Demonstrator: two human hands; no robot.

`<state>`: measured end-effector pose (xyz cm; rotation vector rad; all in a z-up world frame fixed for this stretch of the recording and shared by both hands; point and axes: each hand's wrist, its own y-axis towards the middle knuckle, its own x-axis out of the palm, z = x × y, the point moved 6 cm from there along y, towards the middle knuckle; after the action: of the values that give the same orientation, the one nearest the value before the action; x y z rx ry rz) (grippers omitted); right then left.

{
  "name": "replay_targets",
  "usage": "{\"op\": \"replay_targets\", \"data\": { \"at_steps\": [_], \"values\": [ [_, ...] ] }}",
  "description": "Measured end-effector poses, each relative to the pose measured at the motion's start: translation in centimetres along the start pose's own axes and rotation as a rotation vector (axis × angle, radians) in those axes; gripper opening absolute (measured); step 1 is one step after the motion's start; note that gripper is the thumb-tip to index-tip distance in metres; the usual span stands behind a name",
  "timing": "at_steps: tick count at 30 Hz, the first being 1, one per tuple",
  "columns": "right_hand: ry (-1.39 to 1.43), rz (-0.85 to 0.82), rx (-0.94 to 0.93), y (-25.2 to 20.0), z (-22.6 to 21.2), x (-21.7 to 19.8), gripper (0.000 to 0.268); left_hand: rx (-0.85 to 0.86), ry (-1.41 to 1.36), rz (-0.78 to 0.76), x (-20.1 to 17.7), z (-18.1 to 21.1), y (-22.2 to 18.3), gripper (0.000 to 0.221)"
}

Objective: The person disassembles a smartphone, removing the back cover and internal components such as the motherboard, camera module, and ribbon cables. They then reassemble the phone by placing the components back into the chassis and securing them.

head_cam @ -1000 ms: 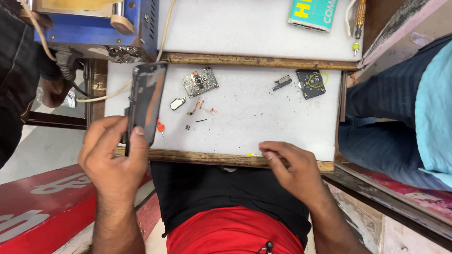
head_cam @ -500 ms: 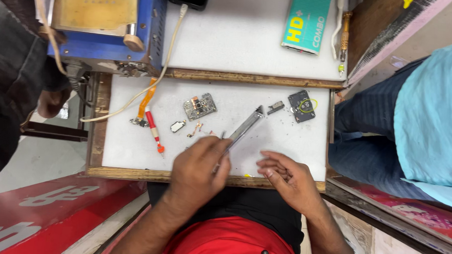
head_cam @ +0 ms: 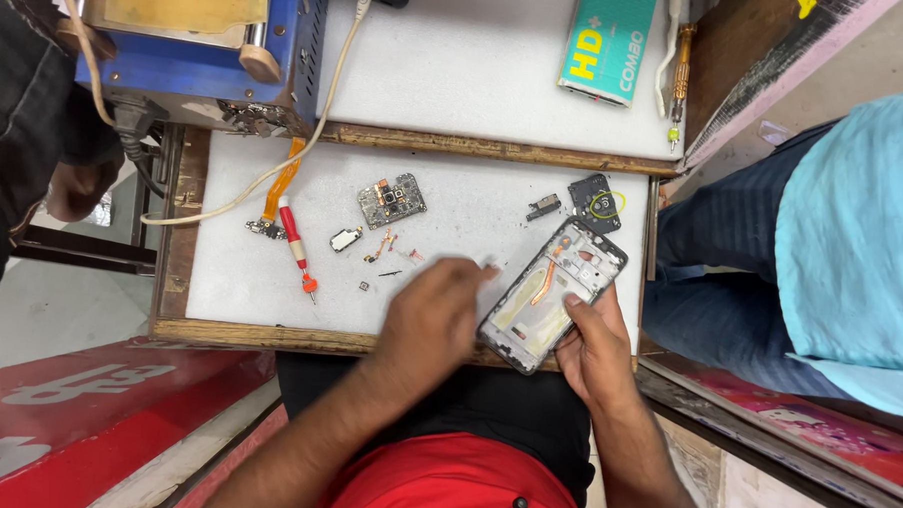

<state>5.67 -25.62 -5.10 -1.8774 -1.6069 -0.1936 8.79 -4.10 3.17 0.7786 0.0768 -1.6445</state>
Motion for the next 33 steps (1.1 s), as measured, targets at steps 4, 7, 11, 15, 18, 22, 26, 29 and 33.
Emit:
{"op": "replay_targets", "data": {
  "at_steps": [4,7,11,15,18,22,26,29,33],
  "values": [
    [-0.03,-0.058,-0.042,0.1,-0.5,1.2,0.065,-0.157,0.054,-0.065,-0.3,-5.0,3.1,0.041],
    [-0.05,-0.056,-0.043,-0.1,-0.3,1.0,0.067,-0.181,0.185,-0.114,0.9,-6.1,3.7,0.035],
    [-0.146,-0.073,-0.124,-0.2,-0.3,1.0,0.073,-0.182,0.313,-0.173,2.4,-6.3,2.9,0.033],
    [-0.188,-0.045,-0.132,-0.2,-0.1,0.8,0.078,-0.006,0.358,-0.017,2.0,-5.1,1.5,0.032],
    [-0.174,-0.041,-0.112,-0.1,-0.3,1.2,0.078,0.092,0.306,0.05,1.3,-4.2,0.5,0.031],
    [-0.222,0.007,-0.148,-0.2,-0.3,1.4,0.078,0.184,0.257,0.033,0.8,-3.1,-0.1,0.027],
    [-0.282,0.018,-0.199,-0.3,-0.4,1.7,0.074,0.232,0.15,0.009,0.7,-2.4,0.2,0.029],
    [-0.397,0.023,-0.202,0.4,-0.1,2.2,0.071,0.118,-0.025,-0.132,1.2,-3.3,0.3,0.03],
    [-0.617,-0.062,-0.308,2.5,-0.3,3.8,0.068,-0.135,-0.323,-0.267,1.8,-5.1,0.1,0.043]
  ]
}}
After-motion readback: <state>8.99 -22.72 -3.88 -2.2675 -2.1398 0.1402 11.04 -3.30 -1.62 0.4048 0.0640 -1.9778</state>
